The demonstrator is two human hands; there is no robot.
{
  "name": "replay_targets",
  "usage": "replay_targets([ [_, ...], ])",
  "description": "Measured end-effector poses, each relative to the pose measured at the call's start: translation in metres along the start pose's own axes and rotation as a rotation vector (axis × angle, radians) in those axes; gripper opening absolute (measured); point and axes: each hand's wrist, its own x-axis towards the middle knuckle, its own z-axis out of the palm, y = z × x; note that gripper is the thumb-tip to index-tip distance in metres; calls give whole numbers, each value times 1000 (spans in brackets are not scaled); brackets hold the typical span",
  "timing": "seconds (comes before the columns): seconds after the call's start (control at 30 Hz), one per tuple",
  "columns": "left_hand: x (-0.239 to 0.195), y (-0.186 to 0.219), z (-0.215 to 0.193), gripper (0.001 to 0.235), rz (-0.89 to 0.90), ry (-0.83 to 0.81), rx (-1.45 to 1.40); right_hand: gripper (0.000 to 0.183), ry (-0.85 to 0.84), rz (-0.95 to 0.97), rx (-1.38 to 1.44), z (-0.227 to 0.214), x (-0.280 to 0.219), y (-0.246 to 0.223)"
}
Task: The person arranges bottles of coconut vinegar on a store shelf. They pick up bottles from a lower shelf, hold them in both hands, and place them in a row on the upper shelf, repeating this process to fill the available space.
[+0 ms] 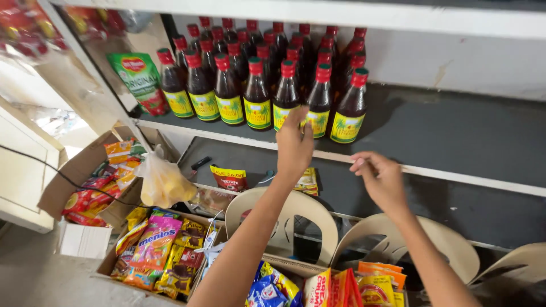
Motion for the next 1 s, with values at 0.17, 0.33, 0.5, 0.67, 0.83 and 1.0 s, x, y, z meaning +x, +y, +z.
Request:
replay_targets([
  [0.17,16,-9,29,46,86,-30,-56,17,106,-98,-148,8,5,-19],
  [0.33,28,-19,58,71,204,27,-51,14,207,-251,-366,13,23,-9],
  [0.5,39,-34,64,73,205,-23,13,16,340,-263,-183,34,27,24],
  [0.67,54,-34,68,75,222,-69,71,24,408,-234,-193,41,28,32],
  [0.83,68,-30,66,67,162,-56,71,27,419,-219,-205,37,44,24],
  [1.0,67,-26,50,50,74,-101,10,40,467,-316,-220,24,79,9],
])
